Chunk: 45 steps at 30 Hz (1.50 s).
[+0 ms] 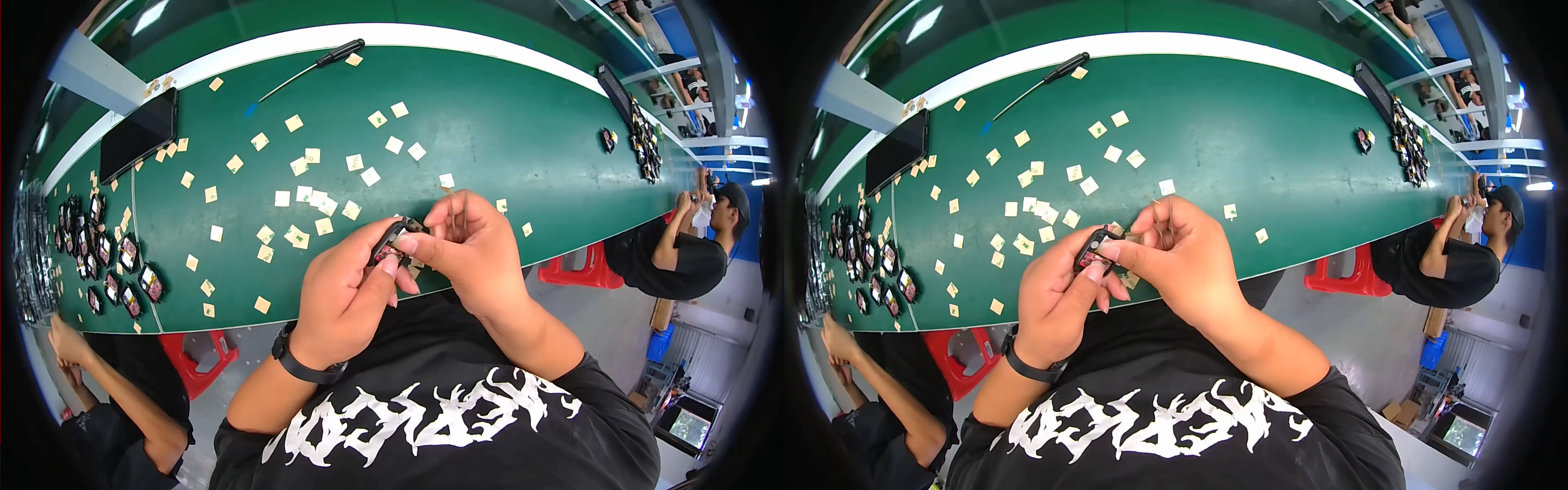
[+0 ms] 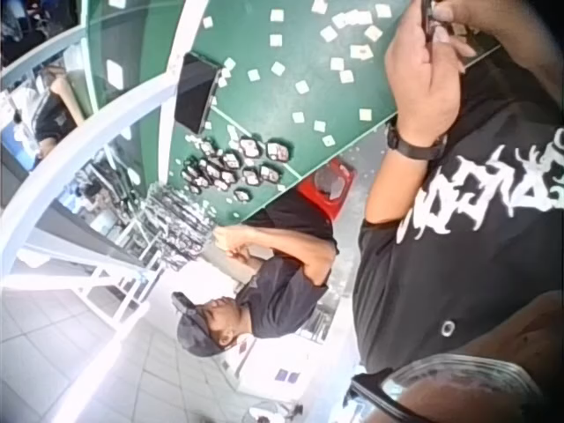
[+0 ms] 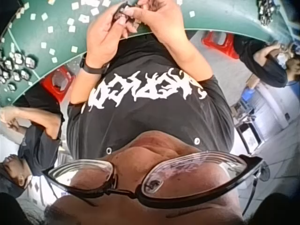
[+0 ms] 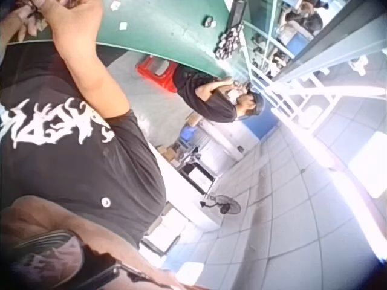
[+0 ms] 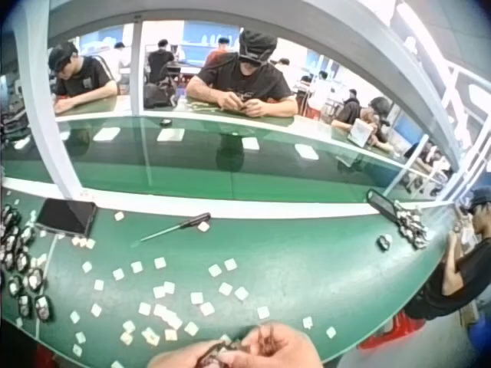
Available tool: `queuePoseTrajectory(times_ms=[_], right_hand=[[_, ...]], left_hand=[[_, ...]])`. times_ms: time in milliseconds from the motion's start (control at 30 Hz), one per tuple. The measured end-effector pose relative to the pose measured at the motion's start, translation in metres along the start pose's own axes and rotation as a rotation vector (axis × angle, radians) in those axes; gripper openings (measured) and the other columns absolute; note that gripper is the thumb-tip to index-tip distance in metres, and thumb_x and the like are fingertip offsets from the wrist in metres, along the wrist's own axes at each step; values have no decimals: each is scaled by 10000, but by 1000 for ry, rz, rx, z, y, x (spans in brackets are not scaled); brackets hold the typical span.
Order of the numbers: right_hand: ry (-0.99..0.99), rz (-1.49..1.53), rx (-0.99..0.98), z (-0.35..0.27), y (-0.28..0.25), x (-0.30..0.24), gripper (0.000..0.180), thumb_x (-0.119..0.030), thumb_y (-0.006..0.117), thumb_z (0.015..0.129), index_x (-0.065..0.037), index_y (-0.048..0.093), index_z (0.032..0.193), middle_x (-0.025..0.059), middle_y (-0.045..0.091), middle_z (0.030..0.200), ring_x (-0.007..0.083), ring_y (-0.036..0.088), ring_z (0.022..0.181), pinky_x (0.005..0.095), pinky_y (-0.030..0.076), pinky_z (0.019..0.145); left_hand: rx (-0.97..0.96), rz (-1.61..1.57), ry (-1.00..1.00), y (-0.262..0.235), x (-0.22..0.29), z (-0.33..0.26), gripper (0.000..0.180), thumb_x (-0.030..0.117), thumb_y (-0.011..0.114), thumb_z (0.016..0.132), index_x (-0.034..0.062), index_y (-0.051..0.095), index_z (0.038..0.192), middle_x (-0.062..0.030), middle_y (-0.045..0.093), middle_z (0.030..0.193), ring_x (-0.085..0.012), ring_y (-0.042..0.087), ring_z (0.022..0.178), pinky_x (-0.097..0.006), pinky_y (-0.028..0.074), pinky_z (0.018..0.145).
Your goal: Applying stickers and connecting small wires to electronic components using tweezers.
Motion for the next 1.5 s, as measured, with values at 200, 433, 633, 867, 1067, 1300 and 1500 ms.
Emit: queuePoseTrajectory(times_ms=[200, 433, 633, 867, 1067, 1300, 1500], right_hand=[[115, 87, -152, 9, 0, 5, 215, -1, 796, 877, 3, 584, 913, 33, 649, 786, 56, 608, 712, 211, 495, 621], [156, 62, -235, 9, 0, -2, 149, -84, 760, 924, -15, 630, 950, 28, 678, 825, 47, 570, 668, 198, 442, 578], [-94, -218, 237, 17, -102, -21, 176, -228, 759, 937, -75, 703, 1003, -70, 586, 764, 10, 444, 607, 188, 330, 526], [-501, -1064, 787, 43, -263, -48, 391, -324, 772, 920, 9, 693, 1109, 112, 690, 1065, 182, 619, 908, 299, 488, 819], [-398, -1267, 797, 87, -297, -40, 552, -432, 759, 898, 9, 675, 1219, 233, 662, 1249, 354, 622, 1189, 422, 463, 1025], [-348, -1190, 878, 108, -357, -44, 583, -483, 780, 875, 26, 713, 1150, 182, 750, 1044, 274, 721, 924, 357, 544, 861], [-215, -1233, 851, 114, -422, -36, 659, -596, 726, 864, -5, 707, 1155, 213, 727, 1111, 348, 682, 1055, 429, 498, 954]], left_hand=[[-79, 39, 19, -1, 5, 0, 375, 43, 484, 1038, -69, 517, 1394, -88, 679, 989, -123, 662, 738, -248, 523, 626], [30, -94, -120, 3, 5, 2, 377, 39, 519, 1035, -67, 518, 1396, -90, 682, 993, -106, 641, 726, -238, 514, 619], [76, -152, -166, -3, 2, -7, 365, 41, 551, 1024, -97, 528, 1361, -223, 722, 1044, -111, 637, 655, -219, 498, 547], [142, -104, -197, -18, 19, -25, 361, 42, 526, 1028, -88, 526, 1364, -233, 715, 1078, -127, 652, 660, -225, 518, 566], [126, -117, -57, -39, 42, -47, 497, -46, 412, 952, -77, 478, 1443, -203, 673, 1214, -148, 672, 790, -255, 558, 697], [269, 26, 1, -67, 62, -65, 467, -68, 484, 948, -55, 487, 1415, -172, 663, 1119, -136, 661, 773, -246, 540, 672], [645, 220, 220, -127, 71, -112, 177, 31, 521, 1042, 1, 466, 1208, -239, 701, 1133, -128, 644, 718, -220, 475, 586]])
Point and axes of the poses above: each hand's wrist, its own z-axis towards the middle knuckle, its own y-axis out of the palm, x = y × z, the point moved 6 cm from there along z, towards the middle knuckle
